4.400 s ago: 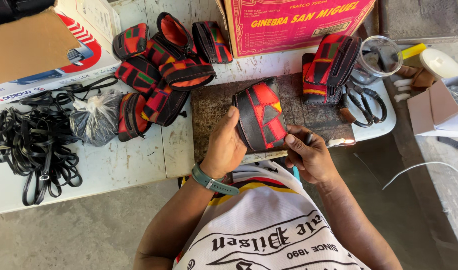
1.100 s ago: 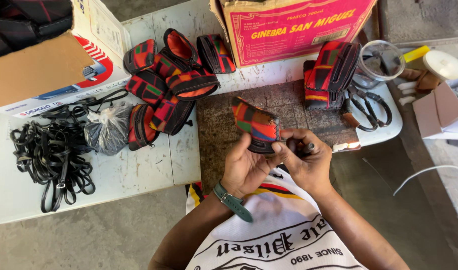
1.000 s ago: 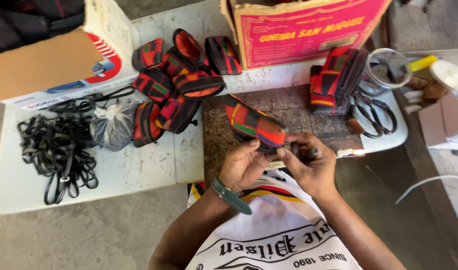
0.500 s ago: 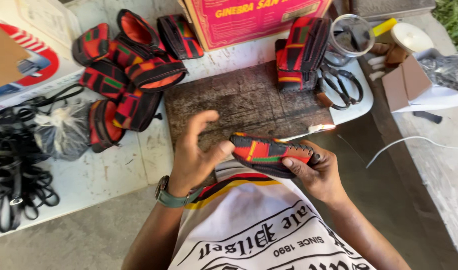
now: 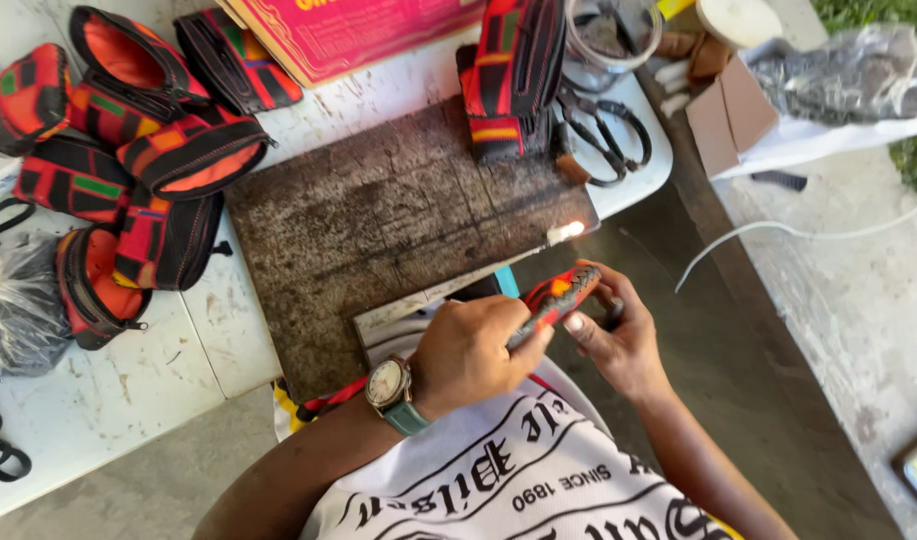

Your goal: The person holds a woven fabric coin purse in one hand and a lighter in the other, moving the flame along the purse's edges and zipper seam to melt and seal loose threads. They turn the purse over to treat other sides, set it on the table, pick up another purse, and repeat the singeing on each one.

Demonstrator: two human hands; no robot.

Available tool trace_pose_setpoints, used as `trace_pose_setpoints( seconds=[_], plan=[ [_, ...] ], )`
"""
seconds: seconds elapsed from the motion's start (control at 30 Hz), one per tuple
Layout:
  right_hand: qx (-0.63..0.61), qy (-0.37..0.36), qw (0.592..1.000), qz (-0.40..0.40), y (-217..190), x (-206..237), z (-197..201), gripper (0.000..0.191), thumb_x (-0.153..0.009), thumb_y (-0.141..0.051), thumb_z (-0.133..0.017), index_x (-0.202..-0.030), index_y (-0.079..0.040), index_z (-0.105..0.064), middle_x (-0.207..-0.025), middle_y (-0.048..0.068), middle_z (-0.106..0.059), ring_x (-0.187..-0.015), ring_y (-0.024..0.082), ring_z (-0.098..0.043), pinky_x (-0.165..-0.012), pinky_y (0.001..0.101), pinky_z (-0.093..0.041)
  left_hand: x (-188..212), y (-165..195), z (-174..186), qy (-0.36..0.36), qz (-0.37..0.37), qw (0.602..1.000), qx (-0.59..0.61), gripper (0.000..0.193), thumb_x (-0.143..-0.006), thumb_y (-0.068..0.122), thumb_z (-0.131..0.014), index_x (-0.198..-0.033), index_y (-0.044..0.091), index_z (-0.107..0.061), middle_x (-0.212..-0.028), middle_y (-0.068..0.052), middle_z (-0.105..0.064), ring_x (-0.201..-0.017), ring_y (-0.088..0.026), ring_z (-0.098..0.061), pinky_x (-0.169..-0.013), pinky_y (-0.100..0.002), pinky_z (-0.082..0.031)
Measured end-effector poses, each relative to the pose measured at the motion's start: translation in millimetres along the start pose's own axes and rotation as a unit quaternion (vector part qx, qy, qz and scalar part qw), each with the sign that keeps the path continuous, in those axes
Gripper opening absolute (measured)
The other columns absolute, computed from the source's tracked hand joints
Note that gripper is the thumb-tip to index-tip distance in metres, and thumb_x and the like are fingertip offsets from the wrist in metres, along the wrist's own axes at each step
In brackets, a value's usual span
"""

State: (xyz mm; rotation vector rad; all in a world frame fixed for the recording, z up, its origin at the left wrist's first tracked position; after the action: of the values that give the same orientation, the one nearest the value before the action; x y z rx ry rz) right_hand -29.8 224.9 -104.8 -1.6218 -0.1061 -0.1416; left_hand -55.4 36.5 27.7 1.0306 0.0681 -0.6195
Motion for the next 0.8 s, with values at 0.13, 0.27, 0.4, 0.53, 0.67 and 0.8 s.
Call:
trace_pose_setpoints(
  seconds=[0.13,0.27,0.4,0.53,0.67,0.8],
  plan=[
    [-0.198,-0.125,0.972,-0.024,16.1,-4.0,-28.6,0.048,-0.092,-0.022,-0.081,-0.129,-0.003,-0.057,-0.115,0.010,-0.069,-0.098,0.016,-0.068,-0.082,0.0291,-0.058,8.5,29.0,-7.2,-0.160,-0.046,0.972,0.168,0.039,-0.090,0.043,-0.073,-0.099,0.006,-0.065,-0.078,-0.011,-0.061,-0.067,-0.027,-0.065,-0.063,-0.039,-0.052],
    [-0.378,-0.236,0.891,-0.083,22.7,-5.4,-69.7,0.045,-0.099,-0.017,-0.085,-0.132,-0.003,-0.058,-0.110,0.011,-0.067,-0.094,0.019,-0.066,-0.076,0.0311,-0.054,5.1,15.1,23.0,-0.143,-0.046,0.975,0.161,0.048,-0.102,0.044,-0.065,-0.130,0.005,-0.063,-0.123,-0.018,-0.061,-0.111,-0.032,-0.062,-0.096,-0.043,-0.047],
    [-0.308,-0.322,0.892,-0.069,18.9,-11.6,-102.0,0.066,-0.080,-0.033,-0.087,-0.130,-0.001,-0.059,-0.115,0.006,-0.067,-0.104,0.015,-0.066,-0.094,0.0304,-0.053,10.7,5.3,17.4,-0.224,-0.133,0.957,0.131,0.047,-0.097,0.043,-0.070,-0.132,0.013,-0.072,-0.148,-0.010,-0.057,-0.138,-0.026,-0.054,-0.125,-0.047,-0.033],
    [-0.419,-0.371,0.821,-0.108,24.1,-8.5,-134.7,0.038,-0.102,-0.013,-0.075,-0.124,0.013,-0.058,-0.105,0.010,-0.066,-0.091,0.014,-0.065,-0.083,0.0278,-0.051,6.7,-30.5,15.7,-0.241,-0.033,0.874,0.421,0.047,-0.091,0.038,-0.081,-0.123,0.006,-0.070,-0.130,-0.010,-0.062,-0.127,-0.020,-0.057,-0.115,-0.038,-0.041],
    [-0.318,-0.068,0.874,-0.360,85.7,2.5,-95.2,0.066,-0.085,-0.040,-0.076,-0.136,-0.006,-0.054,-0.113,0.006,-0.076,-0.095,0.018,-0.077,-0.084,0.0348,-0.063,5.4,-74.9,16.7,-0.143,0.129,0.900,0.391,0.035,-0.082,0.028,-0.090,-0.101,0.004,-0.074,-0.095,-0.005,-0.074,-0.089,-0.013,-0.068,-0.079,-0.031,-0.054],
    [-0.406,-0.146,0.878,-0.206,17.0,-5.4,-87.9,0.071,-0.093,-0.055,-0.057,-0.139,-0.001,-0.050,-0.111,0.014,-0.071,-0.087,0.020,-0.073,-0.075,0.0334,-0.060,-4.2,-62.6,41.2,-0.098,0.066,0.988,0.104,0.032,-0.075,0.028,-0.091,-0.091,0.005,-0.076,-0.082,-0.008,-0.078,-0.066,-0.014,-0.074,-0.064,-0.031,-0.058]
  ],
)
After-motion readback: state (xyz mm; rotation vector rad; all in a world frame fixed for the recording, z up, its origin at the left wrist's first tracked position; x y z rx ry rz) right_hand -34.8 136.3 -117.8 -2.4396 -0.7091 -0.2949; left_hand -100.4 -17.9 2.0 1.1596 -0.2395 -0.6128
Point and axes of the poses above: each hand's wrist, its own x-axis away from the middle knuckle, its own z-axis out of the back of the hand, y = z × x, the point moved 10 cm from there along -x, towards the middle knuckle
